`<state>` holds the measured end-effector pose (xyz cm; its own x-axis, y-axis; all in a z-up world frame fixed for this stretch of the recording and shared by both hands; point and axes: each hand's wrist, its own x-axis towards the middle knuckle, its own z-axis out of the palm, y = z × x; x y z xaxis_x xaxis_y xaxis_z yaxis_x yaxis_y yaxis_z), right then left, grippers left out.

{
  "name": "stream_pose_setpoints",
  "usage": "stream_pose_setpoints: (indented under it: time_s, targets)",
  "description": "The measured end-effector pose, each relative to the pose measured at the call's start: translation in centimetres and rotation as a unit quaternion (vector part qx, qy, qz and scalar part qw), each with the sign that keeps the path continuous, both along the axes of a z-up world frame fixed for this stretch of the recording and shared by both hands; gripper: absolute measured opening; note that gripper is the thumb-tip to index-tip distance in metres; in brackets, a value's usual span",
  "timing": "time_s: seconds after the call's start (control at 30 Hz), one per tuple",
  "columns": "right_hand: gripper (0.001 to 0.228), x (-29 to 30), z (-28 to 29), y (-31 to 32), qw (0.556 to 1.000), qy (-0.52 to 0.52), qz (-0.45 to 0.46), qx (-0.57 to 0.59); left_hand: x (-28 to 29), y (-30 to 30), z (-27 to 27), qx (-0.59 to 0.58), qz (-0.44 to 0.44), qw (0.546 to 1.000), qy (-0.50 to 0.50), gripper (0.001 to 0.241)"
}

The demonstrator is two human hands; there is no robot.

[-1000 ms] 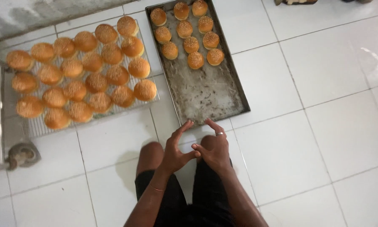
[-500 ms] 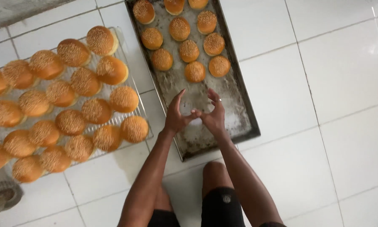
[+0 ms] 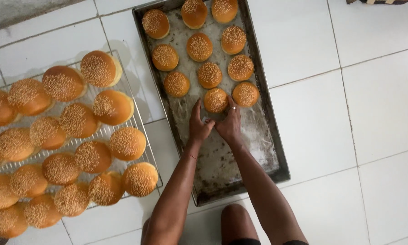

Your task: Moving sesame burger buns from a baking tray onto a wire cooling rack.

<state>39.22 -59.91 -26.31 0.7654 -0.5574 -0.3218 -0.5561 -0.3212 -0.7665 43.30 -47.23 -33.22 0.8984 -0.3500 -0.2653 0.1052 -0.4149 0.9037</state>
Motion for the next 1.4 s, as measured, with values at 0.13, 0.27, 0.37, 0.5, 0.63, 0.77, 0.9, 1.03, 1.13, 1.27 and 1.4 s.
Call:
stream_pose_setpoints:
  time_s: [0.13,0.27,0.37,0.5,0.63,0.77,0.9,1.03,1.13,1.27,1.4]
  targets:
    - [0.106,0.4,-2.4,-0.4,0.999,0.018,0.022,-0.047,0.7,-0.9,-0.3,0.011,-0.010,1.000,0.000,0.093]
    - [0.105,0.8,-2.6,-0.3,0.996,-0.020,0.037,-0.080,0.9,-1.3,-0.1,0.001,-0.008,1.000,0.019,0.085]
    - [0.107,0.6,-2.5,-0.1,0.998,-0.036,0.031,-0.051,0.5,-1.5,0.5,0.007,-0.003,1.000,0.016,0.081]
    - [0.104,0.7,-2.6,0.0,0.997,-0.061,0.020,-0.031,0.6,-1.6,1.3,-0.002,0.005,1.000,0.018,0.083]
    - [0.104,0.1,-1.5,0.9,0.997,-0.071,0.001,-0.012,-0.2,-0.6,2.7,-0.008,0.003,0.999,-0.043,0.082]
    - [0.096,-2.6,-2.8,1.1,0.990,-0.116,0.046,-0.072,-1.2,0.3,7.2,-0.020,0.011,0.998,-0.062,0.086]
    - [0.102,-4.9,1.3,2.5,0.997,-0.080,0.003,-0.023,-3.3,1.3,10.0,0.013,0.024,0.996,-0.090,0.090]
    - [0.101,-7.4,6.8,3.7,0.990,-0.139,0.008,-0.033,-5.8,2.7,14.7,0.011,0.025,0.994,-0.109,0.092]
    - [0.097,-9.2,10.0,4.8,0.989,-0.140,-0.004,-0.048,-7.8,4.1,18.2,0.037,0.035,0.985,-0.163,0.095]
    - [0.096,-11.9,12.7,6.6,0.978,-0.196,0.012,-0.073,-10.5,6.1,20.9,-0.060,0.052,0.988,-0.136,0.088]
    - [0.099,-14.4,14.1,8.7,0.967,-0.251,0.026,-0.026,-13.0,8.6,23.6,-0.083,0.040,0.985,-0.146,0.085]
